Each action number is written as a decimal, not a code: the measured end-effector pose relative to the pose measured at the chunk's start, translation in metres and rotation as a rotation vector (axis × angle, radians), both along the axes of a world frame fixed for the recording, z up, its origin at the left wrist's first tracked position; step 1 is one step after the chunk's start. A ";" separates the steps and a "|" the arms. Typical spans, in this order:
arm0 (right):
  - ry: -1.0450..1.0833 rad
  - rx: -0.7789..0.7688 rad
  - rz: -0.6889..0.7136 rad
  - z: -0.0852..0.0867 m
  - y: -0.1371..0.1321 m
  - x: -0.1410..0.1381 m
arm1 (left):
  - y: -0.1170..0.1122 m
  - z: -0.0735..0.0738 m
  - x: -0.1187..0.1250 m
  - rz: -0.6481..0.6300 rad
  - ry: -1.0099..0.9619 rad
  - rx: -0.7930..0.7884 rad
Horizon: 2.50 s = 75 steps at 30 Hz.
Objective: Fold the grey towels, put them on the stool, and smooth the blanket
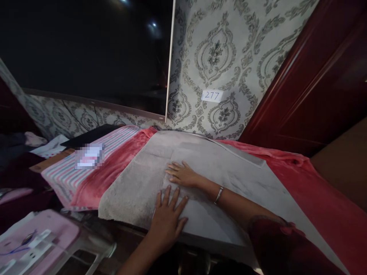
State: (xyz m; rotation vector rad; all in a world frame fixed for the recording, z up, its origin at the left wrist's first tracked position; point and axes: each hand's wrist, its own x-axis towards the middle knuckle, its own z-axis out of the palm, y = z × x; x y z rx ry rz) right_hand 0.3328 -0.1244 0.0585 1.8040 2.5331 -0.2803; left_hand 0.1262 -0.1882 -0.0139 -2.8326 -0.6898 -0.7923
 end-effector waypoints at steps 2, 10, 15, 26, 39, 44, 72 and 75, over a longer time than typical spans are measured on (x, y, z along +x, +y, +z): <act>-0.030 0.018 -0.057 -0.002 0.014 0.005 | -0.001 -0.005 0.000 0.041 -0.019 0.053; -0.031 -0.029 -0.351 -0.004 0.094 0.029 | -0.005 -0.005 0.000 0.048 -0.030 0.115; -0.006 -0.046 -0.409 -0.007 0.111 0.039 | -0.004 -0.014 0.001 0.052 -0.048 0.070; -0.008 0.075 -0.364 0.016 0.079 0.027 | 0.004 -0.011 0.000 0.007 -0.086 0.085; 0.034 0.081 -0.349 0.005 -0.102 0.100 | -0.034 0.012 0.058 -0.246 0.088 -0.050; 0.013 0.101 -0.340 -0.004 -0.090 0.122 | -0.063 0.008 0.100 -0.360 0.167 -0.094; 0.147 0.286 -0.866 -0.015 -0.059 0.168 | -0.067 0.017 0.091 -0.367 0.166 -0.111; 0.257 0.498 -0.918 -0.025 -0.107 0.162 | -0.068 0.018 0.091 -0.376 0.160 -0.121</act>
